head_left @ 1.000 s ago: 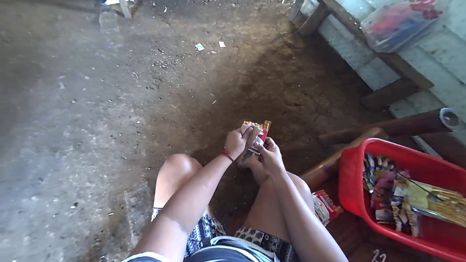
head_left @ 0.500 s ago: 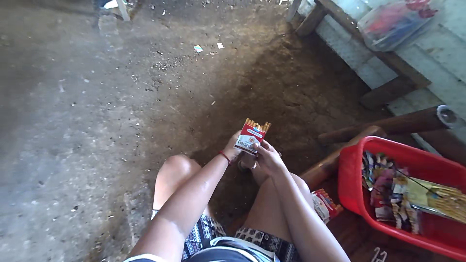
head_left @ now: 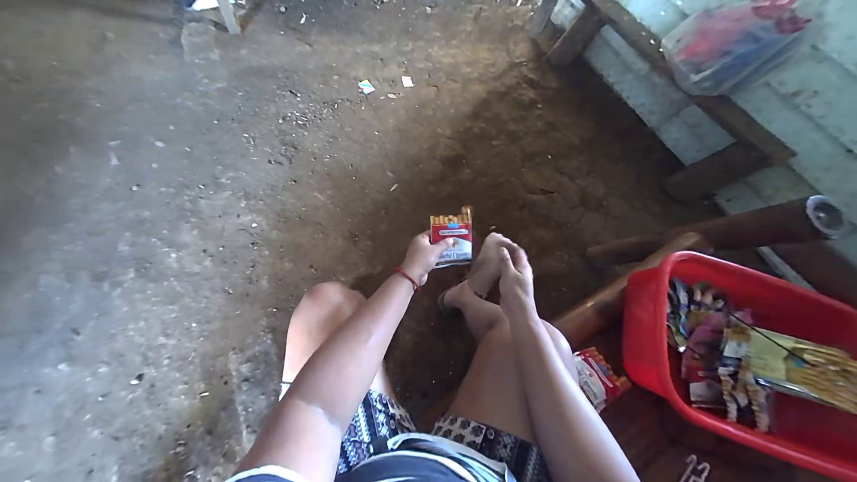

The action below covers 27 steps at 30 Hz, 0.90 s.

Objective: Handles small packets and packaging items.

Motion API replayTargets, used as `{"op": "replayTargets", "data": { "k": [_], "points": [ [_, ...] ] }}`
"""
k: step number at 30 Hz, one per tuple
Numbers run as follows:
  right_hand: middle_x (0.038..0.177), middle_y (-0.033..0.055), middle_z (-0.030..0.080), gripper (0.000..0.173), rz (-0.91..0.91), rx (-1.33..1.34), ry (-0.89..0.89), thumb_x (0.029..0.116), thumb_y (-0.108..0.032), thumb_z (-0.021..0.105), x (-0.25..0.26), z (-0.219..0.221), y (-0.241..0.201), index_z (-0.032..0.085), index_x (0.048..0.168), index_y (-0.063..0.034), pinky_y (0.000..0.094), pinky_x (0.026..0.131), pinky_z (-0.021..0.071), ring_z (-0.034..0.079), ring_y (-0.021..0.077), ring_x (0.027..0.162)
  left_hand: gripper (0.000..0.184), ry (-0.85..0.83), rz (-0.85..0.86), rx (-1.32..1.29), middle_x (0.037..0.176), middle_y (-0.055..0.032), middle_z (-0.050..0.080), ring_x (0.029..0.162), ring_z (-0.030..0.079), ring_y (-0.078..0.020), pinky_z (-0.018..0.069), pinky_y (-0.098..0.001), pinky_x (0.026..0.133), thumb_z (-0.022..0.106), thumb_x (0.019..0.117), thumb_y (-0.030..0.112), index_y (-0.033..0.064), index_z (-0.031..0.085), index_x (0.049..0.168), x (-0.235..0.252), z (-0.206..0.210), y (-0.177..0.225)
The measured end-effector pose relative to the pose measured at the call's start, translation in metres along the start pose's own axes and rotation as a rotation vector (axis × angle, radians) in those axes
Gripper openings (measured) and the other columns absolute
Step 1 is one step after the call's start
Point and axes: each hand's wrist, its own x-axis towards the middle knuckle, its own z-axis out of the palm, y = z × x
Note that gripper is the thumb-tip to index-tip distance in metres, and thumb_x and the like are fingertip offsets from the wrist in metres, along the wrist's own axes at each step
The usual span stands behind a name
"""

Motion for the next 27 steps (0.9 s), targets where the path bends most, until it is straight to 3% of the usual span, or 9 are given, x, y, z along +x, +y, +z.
{"op": "replayTargets", "data": {
  "k": [3,6,8,10,15,18,19,23,27],
  "points": [
    [0.142,0.0291,0.052,0.063,-0.2,-0.193,0.145,0.0991,0.0,0.053,-0.006,0.0,-0.008,0.027,0.157,0.0022,0.0392,0.101,0.0512,0.061,0.0278,0.121,0.036,0.056,0.008,-0.005,0.115,-0.0186,0.066,0.098,0.068,-0.0211,0.0563,-0.0382,0.089,0.062,0.1012,0.008,-0.0029,0.053,0.134,0.005,0.0,-0.004],
    [0.135,0.026,0.062,0.036,-0.553,-0.415,0.007,0.0978,-0.006,0.058,-0.015,0.015,0.012,0.061,0.13,0.0099,0.0486,0.108,0.0485,0.061,0.0358,0.127,0.031,-0.019,0.017,-0.005,0.111,-0.0174,0.067,0.096,0.068,-0.0199,0.0566,-0.0381,0.089,0.056,0.1051,0.014,-0.0042,0.055,0.131,0.003,0.006,-0.01],
    [0.152,0.0173,0.052,0.038,-0.564,-0.594,-0.225,0.1029,-0.014,0.051,-0.02,0.03,0.022,0.065,0.137,-0.004,0.0685,0.118,0.0266,0.04,0.0429,0.146,0.032,-0.067,-0.034,-0.135,0.103,-0.011,0.066,0.09,0.064,-0.0148,0.0543,-0.0332,0.083,0.046,0.1098,0.024,0.0005,0.058,0.128,-0.005,0.013,-0.009],
    [0.156,0.0147,0.047,0.039,-0.541,-0.643,-0.275,0.1038,-0.012,0.048,-0.021,0.038,0.024,0.064,0.138,-0.0065,0.0739,0.116,0.0206,0.032,0.0462,0.149,0.032,-0.094,-0.075,-0.259,0.097,-0.0085,0.065,0.084,0.063,-0.0136,0.0544,-0.0313,0.079,0.042,0.1109,0.025,0.0024,0.057,0.128,-0.008,0.014,-0.007],
    [0.154,0.0225,0.047,0.04,-0.469,-0.469,-0.12,0.104,-0.007,0.048,-0.004,0.03,0.025,0.058,0.142,-0.0009,0.0528,0.121,0.0326,0.04,0.0404,0.146,0.034,-0.175,-0.046,-0.26,0.113,-0.0136,0.067,0.099,0.067,-0.0183,0.0561,-0.0372,0.09,0.039,0.1117,0.022,0.0003,0.053,0.134,-0.011,0.014,-0.005],
    [0.13,0.0142,0.066,0.037,-0.085,0.049,-0.038,0.1086,-0.01,0.041,0.0,0.015,0.003,0.056,0.139,0.0045,0.0351,0.1,0.0537,0.065,0.0172,0.117,0.033,-0.23,-0.041,-0.216,0.113,-0.0127,0.068,0.101,0.067,-0.0181,0.0555,-0.0375,0.092,0.041,0.1113,0.022,0.0008,0.055,0.133,-0.016,0.012,0.0],
    [0.116,0.0131,0.07,0.037,0.038,0.291,-0.015,0.1115,-0.016,0.035,0.003,0.011,-0.002,0.055,0.135,0.003,0.0369,0.09,0.0594,0.07,0.0175,0.104,0.032,-0.251,-0.041,-0.229,0.111,-0.0118,0.069,0.1,0.068,-0.0178,0.0564,-0.0374,0.092,0.041,0.1113,0.022,0.0017,0.056,0.132,-0.016,0.01,0.002],
    [0.117,0.0127,0.067,0.063,0.308,0.582,-0.218,0.1101,-0.05,0.011,-0.005,0.001,-0.026,0.044,0.144,-0.0068,0.0436,0.089,0.0593,0.068,0.022,0.105,0.034,-0.26,-0.014,-0.109,0.107,-0.0108,0.069,0.095,0.068,-0.0155,0.0562,-0.0346,0.088,0.039,0.1117,0.023,0.0015,0.056,0.132,-0.014,0.009,0.006],
    [0.1,0.0128,0.072,0.024,0.227,0.403,-0.361,0.1036,0.0,0.045,0.002,0.005,0.0,0.051,0.127,0.0046,0.0406,0.082,0.0628,0.073,0.0214,0.089,0.033,-0.233,0.012,0.013,0.11,-0.0129,0.067,0.097,0.066,-0.0149,0.0548,-0.034,0.09,0.042,0.111,0.022,0.0,0.055,0.133,-0.014,0.009,0.003]
  ]
}}
